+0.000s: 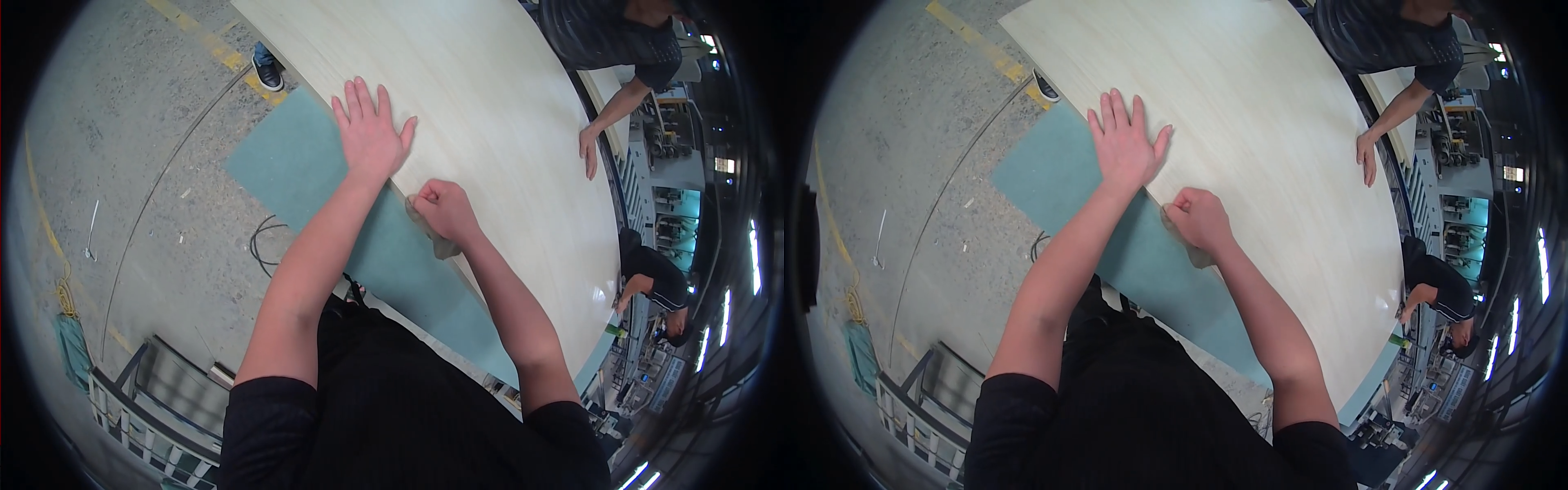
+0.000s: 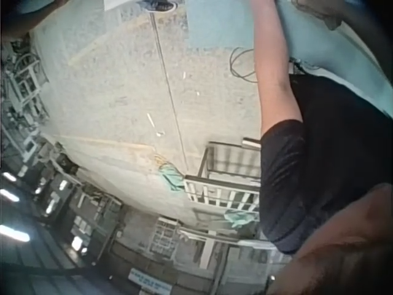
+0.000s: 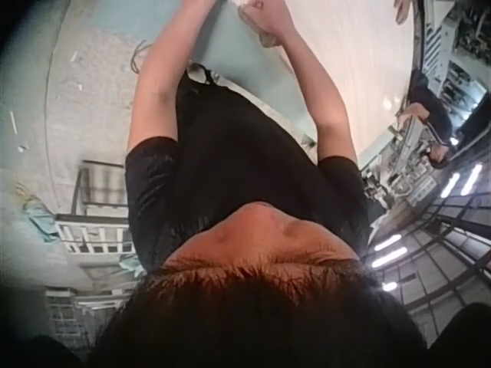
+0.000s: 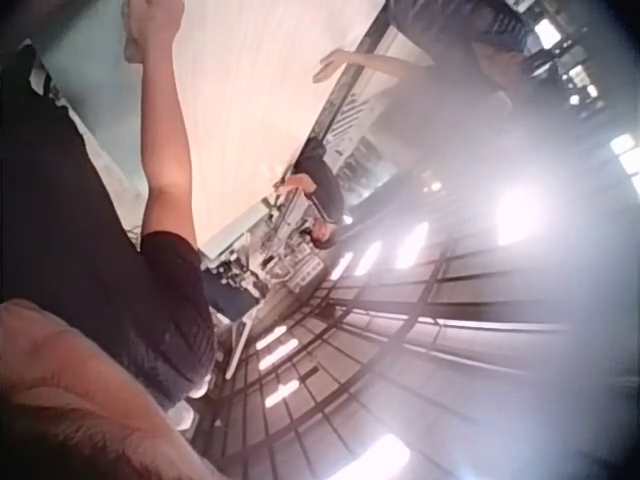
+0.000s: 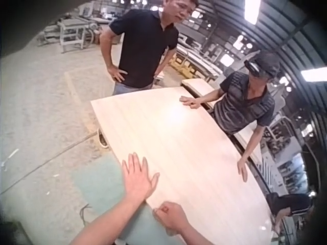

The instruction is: Preparing and cleaning large wooden panels by wiping them down and inspecting them on a production line.

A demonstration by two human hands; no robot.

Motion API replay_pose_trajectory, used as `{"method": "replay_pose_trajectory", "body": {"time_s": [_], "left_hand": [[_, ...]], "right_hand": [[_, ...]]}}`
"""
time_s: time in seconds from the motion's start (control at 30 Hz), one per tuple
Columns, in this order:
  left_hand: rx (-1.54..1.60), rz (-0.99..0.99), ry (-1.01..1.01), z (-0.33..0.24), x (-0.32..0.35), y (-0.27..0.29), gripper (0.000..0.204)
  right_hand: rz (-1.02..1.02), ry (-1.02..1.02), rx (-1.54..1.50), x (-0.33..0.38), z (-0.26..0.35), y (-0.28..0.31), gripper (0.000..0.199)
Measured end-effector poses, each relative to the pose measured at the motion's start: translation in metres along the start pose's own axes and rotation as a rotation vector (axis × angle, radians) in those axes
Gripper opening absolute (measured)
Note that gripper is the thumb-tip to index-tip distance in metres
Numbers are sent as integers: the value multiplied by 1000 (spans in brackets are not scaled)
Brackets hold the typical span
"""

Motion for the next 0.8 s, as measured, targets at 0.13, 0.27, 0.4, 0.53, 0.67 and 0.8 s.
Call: {"method": "replay_pose_trajectory", "body": {"time_s": [0.13, 0.27, 0.4, 0.53, 0.67, 0.8], "left_hand": [[-5, -11, -6, 5, 0, 1, 85], [19, 7, 5, 5, -2, 1, 85], [20, 8, 5, 7, -4, 1, 85], [37, 19, -22, 2, -5, 3, 82], [-13, -52, -83, 10, -2, 4, 74], [-27, 111, -145, -3, -19, 0, 64]], "right_hand": [[50, -36, 146, 40, -54, 10, 28], [81, -163, -13, 99, -117, 21, 25], [16, -124, 83, 72, -89, 17, 25], [-83, 58, 55, 4, -11, -1, 25], [-390, 273, 71, -20, 51, -8, 21], [-640, 324, 133, -19, 45, -4, 18]]}}
Point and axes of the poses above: each hand's wrist, its own x-axis away from the middle knuckle, its own y-axis out of the back of the hand, z = x × y, the point moved 6 cm from there along -x, towards the middle knuckle, and after that the axes turned 6 degrees about x, right-handed, at the moved point
